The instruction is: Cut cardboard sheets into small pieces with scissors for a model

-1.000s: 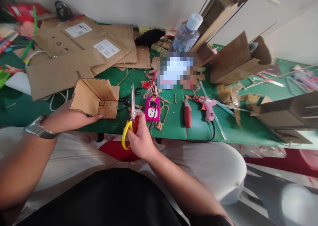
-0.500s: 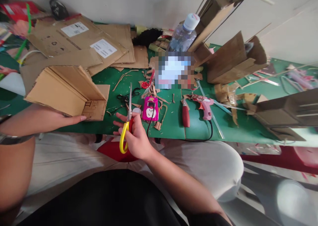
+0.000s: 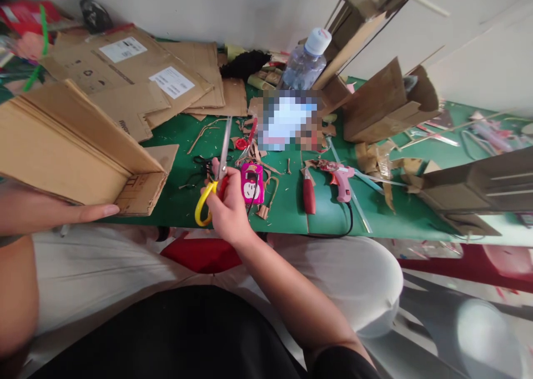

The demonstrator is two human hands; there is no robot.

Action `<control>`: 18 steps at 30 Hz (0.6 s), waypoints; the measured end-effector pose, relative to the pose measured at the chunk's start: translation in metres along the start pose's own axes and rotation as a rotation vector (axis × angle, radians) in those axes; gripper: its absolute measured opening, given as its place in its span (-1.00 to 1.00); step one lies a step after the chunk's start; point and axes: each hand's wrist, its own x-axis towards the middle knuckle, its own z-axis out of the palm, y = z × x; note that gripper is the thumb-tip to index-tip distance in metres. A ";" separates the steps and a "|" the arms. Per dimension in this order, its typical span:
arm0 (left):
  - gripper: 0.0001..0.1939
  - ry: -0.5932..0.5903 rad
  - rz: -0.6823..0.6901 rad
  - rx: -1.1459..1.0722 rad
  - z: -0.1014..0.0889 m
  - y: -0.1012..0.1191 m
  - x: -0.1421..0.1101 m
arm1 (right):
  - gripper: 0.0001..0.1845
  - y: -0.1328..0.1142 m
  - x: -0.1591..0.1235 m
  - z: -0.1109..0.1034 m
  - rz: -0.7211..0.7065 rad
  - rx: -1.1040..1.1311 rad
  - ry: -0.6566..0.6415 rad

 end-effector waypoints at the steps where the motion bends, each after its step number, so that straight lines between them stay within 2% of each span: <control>1: -0.34 0.000 0.003 -0.001 0.000 0.000 0.000 | -0.57 -0.004 -0.002 0.000 -0.007 0.068 -0.002; 3: -0.38 0.008 0.005 -0.001 0.001 -0.001 -0.001 | -0.59 -0.011 -0.007 0.000 0.022 0.197 -0.044; 7: -0.56 -0.003 0.026 -0.047 0.005 -0.002 -0.007 | -0.64 -0.022 -0.017 0.001 0.146 0.317 -0.178; 11: -0.63 -0.009 -0.086 -0.087 0.017 0.002 -0.009 | -0.57 -0.023 -0.024 0.005 0.211 0.355 -0.216; 14: -0.62 -0.035 -0.186 -0.055 0.032 0.010 -0.003 | -0.54 -0.020 -0.029 0.006 0.170 0.297 -0.178; 18: -0.53 -0.136 -0.298 -0.152 0.057 0.025 0.011 | -0.53 -0.013 -0.035 0.003 0.058 0.116 -0.100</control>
